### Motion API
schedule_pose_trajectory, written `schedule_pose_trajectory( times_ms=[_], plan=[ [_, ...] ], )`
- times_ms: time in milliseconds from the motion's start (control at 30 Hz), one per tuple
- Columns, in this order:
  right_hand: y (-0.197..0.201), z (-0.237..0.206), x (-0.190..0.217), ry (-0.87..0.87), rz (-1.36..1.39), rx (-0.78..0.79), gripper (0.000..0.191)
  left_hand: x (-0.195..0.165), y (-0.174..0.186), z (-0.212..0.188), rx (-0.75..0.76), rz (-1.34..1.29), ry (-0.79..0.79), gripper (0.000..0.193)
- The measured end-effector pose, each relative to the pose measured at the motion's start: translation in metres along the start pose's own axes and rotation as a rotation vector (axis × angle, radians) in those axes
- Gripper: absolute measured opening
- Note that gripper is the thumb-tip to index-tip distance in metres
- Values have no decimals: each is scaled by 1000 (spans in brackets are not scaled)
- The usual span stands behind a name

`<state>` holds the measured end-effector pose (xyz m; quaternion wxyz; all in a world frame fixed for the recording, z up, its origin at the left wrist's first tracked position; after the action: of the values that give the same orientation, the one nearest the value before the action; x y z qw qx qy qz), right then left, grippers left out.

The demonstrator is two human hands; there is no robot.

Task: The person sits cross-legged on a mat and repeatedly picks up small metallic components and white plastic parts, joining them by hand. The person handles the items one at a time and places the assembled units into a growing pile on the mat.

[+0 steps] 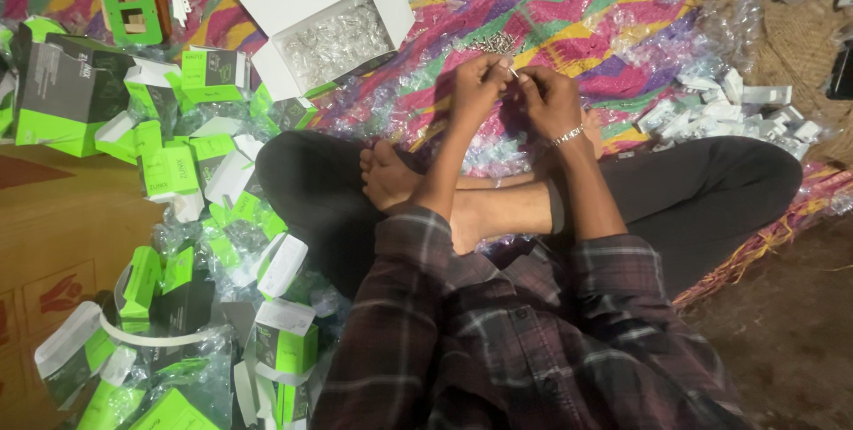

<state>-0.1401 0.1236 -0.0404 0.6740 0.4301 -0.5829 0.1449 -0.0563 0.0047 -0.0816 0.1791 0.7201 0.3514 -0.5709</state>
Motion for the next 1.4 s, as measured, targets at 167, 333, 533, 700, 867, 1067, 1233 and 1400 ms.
schedule_pose_trajectory(
  times_ms=[167,333,533,700,867,1067,1233,1400],
  plan=[
    [-2,0,-1,-48,-51,15,13,-23,2,-14,-115,344,-373,14],
    [-6,2,8,121,-233,-50,11,-30,-10,-28,-40,660,-514,14],
    [38,22,-3,12,-142,-393,15,-21,-18,-43,59,434,-417,11],
    [12,19,-8,-60,516,-9,16,-13,-13,-23,101,83,-194,30],
    [-6,11,-11,-211,561,48,11,-1,-8,-9,18,-112,-40,40],
    [-8,11,-11,-208,731,58,9,13,-16,-11,87,-156,123,13],
    [-14,5,-21,-419,1017,206,19,10,-18,-24,115,269,13,14],
    [24,23,-39,-439,1294,-165,25,0,-44,-62,506,641,-360,13]
  ],
)
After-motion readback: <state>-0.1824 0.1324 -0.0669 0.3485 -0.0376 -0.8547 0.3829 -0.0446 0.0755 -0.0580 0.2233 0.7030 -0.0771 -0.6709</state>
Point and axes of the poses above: each hand's wrist, its own z-axis towards the middle knuckle, its own y-axis out of the back of the hand, x = y × z, the point moved 6 cm from there along z, towards the middle knuckle, and after that the axes turned 3 degrees about y, right-handed, at the moved point
